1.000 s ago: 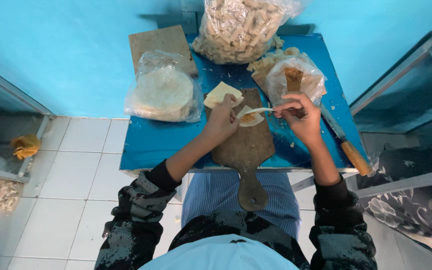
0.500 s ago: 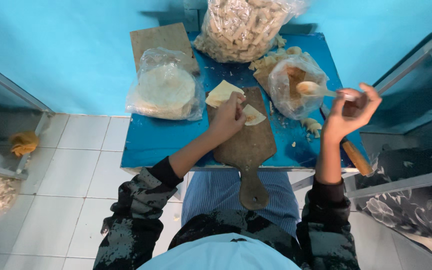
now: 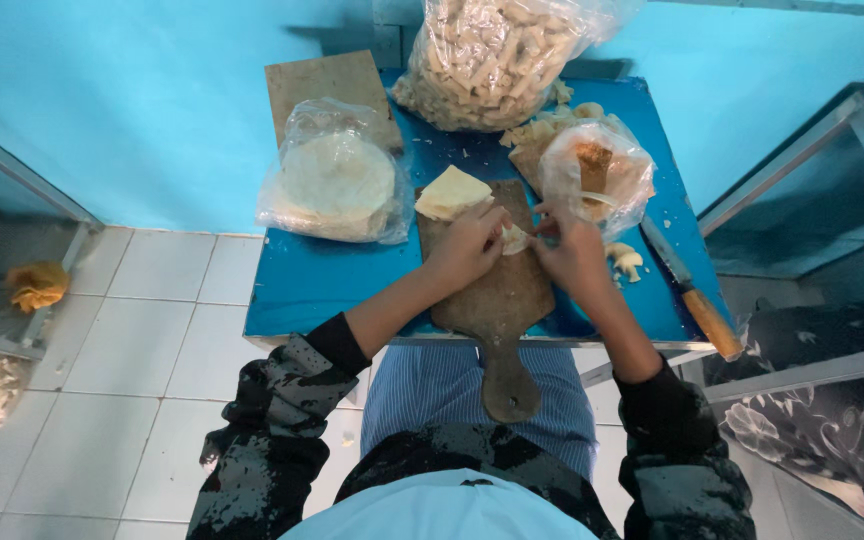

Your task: The person sits at a small blue table and folds thin white food slices by hand, stacking them in an overlapping fan on a wooden paddle board. They occasionally reach into a plastic bag of brown powder with a spoon and add it to the slices, continuing to build the stack.

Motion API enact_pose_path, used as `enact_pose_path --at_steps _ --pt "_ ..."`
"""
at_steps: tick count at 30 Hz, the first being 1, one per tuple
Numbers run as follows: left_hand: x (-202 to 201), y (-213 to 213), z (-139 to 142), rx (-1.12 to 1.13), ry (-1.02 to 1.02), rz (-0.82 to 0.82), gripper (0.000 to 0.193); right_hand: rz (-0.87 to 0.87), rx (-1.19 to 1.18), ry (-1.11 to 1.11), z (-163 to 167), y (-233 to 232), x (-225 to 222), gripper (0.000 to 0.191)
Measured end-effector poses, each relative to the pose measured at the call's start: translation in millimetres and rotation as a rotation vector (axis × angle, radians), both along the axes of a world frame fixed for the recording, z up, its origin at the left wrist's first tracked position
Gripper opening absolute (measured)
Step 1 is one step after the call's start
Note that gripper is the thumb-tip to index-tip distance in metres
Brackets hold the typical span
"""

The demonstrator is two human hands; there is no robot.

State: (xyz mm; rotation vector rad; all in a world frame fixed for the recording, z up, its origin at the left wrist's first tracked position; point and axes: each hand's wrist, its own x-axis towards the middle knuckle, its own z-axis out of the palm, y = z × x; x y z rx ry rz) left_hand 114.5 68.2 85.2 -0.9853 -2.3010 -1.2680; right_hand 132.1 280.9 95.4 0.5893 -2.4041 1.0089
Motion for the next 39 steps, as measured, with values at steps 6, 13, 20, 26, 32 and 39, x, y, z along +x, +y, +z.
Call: enact_pose_path --at_steps 6,13,20,26,32,39 --pt "-3 1 -5 0.036 0.123 0.008 0.017 -0.061 0.032 -0.021 -7 -8 -1 0.05" --pt "-6 1 -8 0.044 0.061 -0.051 0.008 0.032 -0.175 -0.125 2 -13 -1 0.054" --pt "1 -1 3 0.009 -0.004 -0.04 0.013 0.088 -0.171 -0.011 2 -25 10 0.064" --pt "0 0 1 0.043 0.03 -0.035 0.019 0.13 -0.06 0.049 8 -28 17 0.068" --pt "-9 0 -7 0.005 0.06 -0.037 0.006 0.236 0.044 -0.128 32 -9 13 0.077" --pt "-4 -9 6 -0.067 0.069 -0.051 0.019 0.239 0.187 -0.265 33 -6 -4 0.064"
